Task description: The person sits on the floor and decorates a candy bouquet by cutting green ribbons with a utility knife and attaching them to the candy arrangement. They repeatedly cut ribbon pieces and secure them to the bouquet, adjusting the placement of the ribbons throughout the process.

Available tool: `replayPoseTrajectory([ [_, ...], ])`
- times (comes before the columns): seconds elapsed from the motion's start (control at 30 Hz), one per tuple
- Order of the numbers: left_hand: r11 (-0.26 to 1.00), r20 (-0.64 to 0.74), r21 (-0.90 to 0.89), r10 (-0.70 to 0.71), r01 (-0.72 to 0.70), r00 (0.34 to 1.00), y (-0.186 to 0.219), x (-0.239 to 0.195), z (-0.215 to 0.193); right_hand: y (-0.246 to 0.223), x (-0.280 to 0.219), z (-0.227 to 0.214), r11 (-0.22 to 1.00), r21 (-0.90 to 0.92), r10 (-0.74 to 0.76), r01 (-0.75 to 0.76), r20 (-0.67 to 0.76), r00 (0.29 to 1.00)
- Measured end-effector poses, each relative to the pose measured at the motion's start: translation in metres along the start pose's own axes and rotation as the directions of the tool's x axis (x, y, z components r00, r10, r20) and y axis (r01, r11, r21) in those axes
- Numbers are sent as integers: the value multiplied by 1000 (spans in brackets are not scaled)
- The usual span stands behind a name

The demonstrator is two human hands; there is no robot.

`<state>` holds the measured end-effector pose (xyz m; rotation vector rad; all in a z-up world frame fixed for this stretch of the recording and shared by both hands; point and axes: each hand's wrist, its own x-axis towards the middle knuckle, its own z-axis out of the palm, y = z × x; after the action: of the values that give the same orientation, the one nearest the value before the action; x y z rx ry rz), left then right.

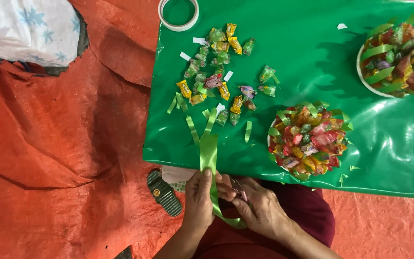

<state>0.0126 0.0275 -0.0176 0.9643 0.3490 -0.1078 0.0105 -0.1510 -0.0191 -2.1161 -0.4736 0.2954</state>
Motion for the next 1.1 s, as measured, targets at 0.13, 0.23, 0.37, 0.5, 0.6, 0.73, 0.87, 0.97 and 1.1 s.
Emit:
replayPoseTrajectory([
  [0.13,988,43,155,6,-12,999,7,3,-6,13,-13,3,966,241,73,-97,107,992],
  [0.23,949,87,310,29,-54,996,13,3,-10,8,-9,-13,974,197,108,-115,45,993],
  [0.37,938,111,346,-8,-31,994,12,3,-16,6,-1,-23,970,125,204,-207,32,978],
  [0.5,914,129,397,33,-82,991,22,3,-15,2,9,-20,964,231,97,-132,157,983],
  [0.6,874,161,474,32,-106,986,28,1,-13,2,11,-18,955,274,57,-114,206,977],
  [0.73,874,201,468,40,-132,979,32,2,-13,-3,18,-22,929,242,202,-279,300,932],
  [0.87,815,256,533,103,-229,961,35,1,-12,-3,20,-22,920,329,120,-215,286,951],
  [0.97,784,288,565,104,-256,952,37,2,-10,-2,22,-24,878,417,122,-236,283,951],
  [1.1,751,315,609,69,-257,946,40,2,-6,-5,30,-25,865,460,86,-201,260,962],
])
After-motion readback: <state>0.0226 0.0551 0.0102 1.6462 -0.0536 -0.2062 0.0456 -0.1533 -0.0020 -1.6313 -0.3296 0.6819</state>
